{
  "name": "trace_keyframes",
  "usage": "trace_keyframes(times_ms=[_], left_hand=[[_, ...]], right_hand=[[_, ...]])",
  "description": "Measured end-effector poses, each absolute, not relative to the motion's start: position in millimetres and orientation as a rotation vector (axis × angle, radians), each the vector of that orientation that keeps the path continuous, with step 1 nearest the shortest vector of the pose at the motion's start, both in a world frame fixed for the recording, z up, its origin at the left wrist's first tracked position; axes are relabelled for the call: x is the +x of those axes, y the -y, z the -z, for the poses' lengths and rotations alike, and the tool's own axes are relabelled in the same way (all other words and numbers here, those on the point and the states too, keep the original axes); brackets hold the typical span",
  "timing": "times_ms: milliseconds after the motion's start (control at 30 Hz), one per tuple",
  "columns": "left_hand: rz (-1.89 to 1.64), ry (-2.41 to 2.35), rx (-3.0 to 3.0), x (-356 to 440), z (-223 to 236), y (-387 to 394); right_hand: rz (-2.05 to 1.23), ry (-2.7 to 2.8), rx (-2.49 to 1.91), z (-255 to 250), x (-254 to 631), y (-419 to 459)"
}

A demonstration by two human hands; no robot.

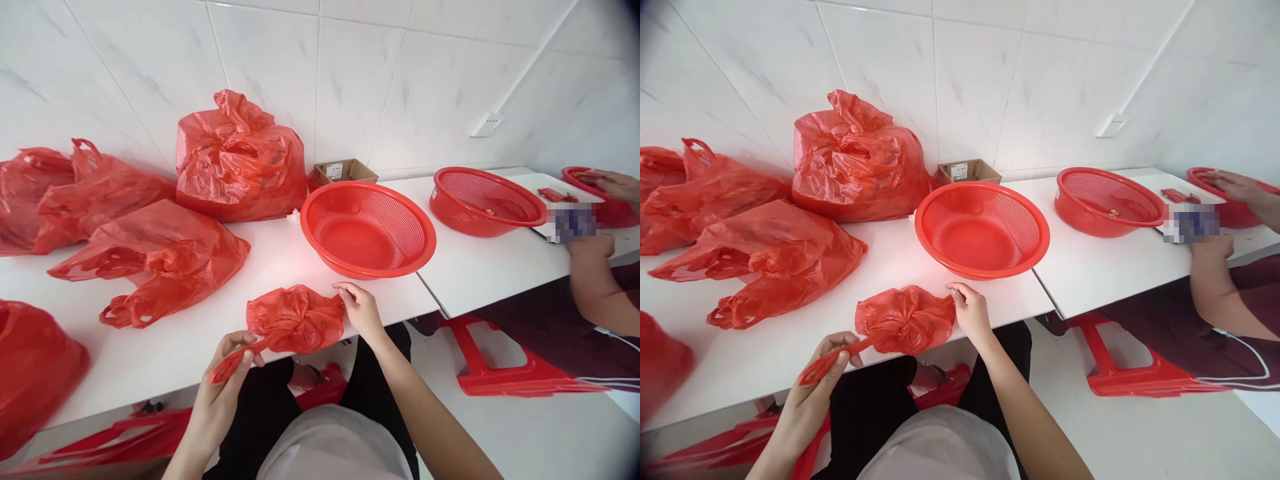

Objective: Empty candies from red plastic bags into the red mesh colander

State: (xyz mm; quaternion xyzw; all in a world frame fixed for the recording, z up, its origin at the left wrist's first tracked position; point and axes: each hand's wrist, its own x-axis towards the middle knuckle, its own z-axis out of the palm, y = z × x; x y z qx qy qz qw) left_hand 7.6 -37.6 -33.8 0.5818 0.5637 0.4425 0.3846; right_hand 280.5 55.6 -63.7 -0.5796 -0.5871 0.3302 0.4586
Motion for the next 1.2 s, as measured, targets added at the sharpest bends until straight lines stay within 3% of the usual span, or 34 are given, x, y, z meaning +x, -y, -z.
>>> trace_keyframes(times_ms=[200,400,567,900,1033,1200], left_hand=[[-1.351,-1.071,1.203,43.4,16.5,-6.3],[-1.015,-1.038,1.218,73.3,-1.4,-18.2],[-1.101,-0.987,1.103,75.5,3.3,-19.8],[-1.122,-1.075,1.095,68.6,5.3,-23.7],[-1.074,-1.056,1.112,66.4,-1.7,-22.5],[-1.018,-1.043,1.181,57.9,-4.8,-24.1]], right_hand=[[-0.622,1.706,-1.090,-3.1,254.7,-32.4],[-0.873,1.871,-0.837,-41.3,228.8,-43.9],[-0.965,1.791,-0.778,-31.2,219.8,-48.6],[-0.576,1.727,-1.119,-16.1,231.3,-41.7],[-0.691,1.756,-1.084,-24.9,231.8,-18.9],[-0.821,1.765,-1.132,-1.6,237.2,-1.2]])
